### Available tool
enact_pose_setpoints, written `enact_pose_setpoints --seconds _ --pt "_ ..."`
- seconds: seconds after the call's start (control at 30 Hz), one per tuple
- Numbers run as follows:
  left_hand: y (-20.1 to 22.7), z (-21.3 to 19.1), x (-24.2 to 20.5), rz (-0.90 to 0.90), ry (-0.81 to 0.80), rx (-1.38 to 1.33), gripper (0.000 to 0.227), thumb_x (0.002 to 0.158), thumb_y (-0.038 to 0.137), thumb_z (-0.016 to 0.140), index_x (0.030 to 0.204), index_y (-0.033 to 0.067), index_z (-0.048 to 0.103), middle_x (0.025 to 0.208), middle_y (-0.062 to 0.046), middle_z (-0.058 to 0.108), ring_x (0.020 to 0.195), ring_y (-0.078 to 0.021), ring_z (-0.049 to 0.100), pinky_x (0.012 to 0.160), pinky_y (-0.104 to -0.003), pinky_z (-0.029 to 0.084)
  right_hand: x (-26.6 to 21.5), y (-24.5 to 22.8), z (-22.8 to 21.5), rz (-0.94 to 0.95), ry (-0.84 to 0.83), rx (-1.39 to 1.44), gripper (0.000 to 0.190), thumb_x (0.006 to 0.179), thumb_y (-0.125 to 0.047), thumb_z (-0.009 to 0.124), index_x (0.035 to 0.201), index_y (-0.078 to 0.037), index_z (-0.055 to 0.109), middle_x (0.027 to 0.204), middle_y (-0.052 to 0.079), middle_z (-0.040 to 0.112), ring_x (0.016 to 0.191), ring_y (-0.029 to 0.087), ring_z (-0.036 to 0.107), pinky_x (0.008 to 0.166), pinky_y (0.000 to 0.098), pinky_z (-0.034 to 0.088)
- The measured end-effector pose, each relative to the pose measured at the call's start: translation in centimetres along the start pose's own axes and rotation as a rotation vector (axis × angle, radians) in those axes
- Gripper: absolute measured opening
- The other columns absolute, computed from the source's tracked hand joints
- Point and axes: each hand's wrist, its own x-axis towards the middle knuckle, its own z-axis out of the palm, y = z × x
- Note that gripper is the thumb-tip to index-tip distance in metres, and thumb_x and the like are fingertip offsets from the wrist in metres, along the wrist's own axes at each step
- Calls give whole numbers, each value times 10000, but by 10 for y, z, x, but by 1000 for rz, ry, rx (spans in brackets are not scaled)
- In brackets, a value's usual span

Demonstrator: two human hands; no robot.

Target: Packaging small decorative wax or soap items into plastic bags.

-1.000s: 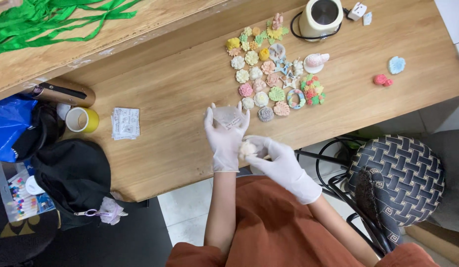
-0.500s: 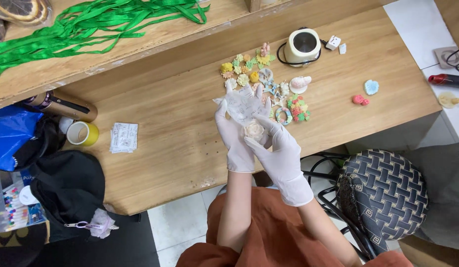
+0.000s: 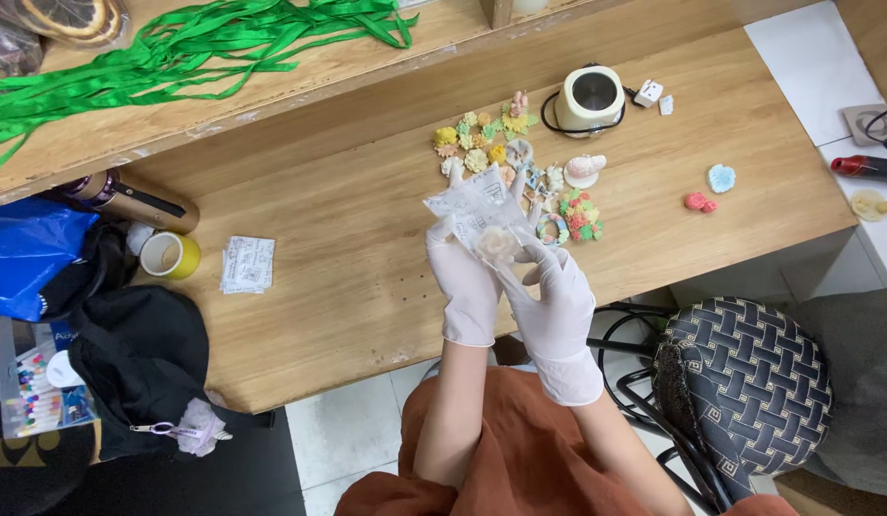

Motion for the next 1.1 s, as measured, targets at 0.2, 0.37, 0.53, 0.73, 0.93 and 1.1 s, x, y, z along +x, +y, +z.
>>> enact_pose_setpoints --seconds 0.2,0.37,0.53,0.73,0.93,1.1 --pt "-6 -6 4 -5 24 -79 889 856 411 662 1650 306 275 1659 -139 330 1466 -452 385 1167 -672 334 -10 16 15 115 38 219 434 832 -86 840 1238 -71 687 923 17 639 688 77 594 670 247 496" --pt "-26 -17 0 -88 -50 -106 876 875 398 661 1654 242 291 1666 -117 356 1491 -408 392 1182 -633 350 -20 42 34 359 116 327 332 883 -78 874 1183 -79 730 879 -37 561 701 64 429 634 246 424" --pt "-28 -6 -1 -73 -6 -58 819 895 405 633 1627 171 350 1643 -135 391 1454 -396 430 1171 -593 381 -19 35 17 216 122 187 507 812 -79 859 1293 -97 699 900 9 566 664 92 468 588 265 407" --pt "-34 -41 13 -26 106 -66 742 913 415 570 1547 65 412 1537 -181 469 1368 -425 477 1116 -608 391 -34 31 8 11 37 -104 532 829 -166 813 1343 -130 679 1024 90 658 785 239 585 706 359 496" --pt "-49 -62 12 -141 192 -146 716 929 371 566 1534 20 414 1507 -192 526 1397 -379 492 1165 -543 392 -32 42 5 38 -259 -211 618 889 -314 639 1466 -115 544 1098 202 628 901 368 629 758 452 531" --pt "-55 -77 7 -197 123 -31 708 948 343 597 1535 -15 428 1528 -226 518 1413 -344 496 1183 -461 398 -10 29 -1 252 -498 -284 692 908 -345 587 1556 -171 416 1058 226 607 898 397 633 746 489 531"
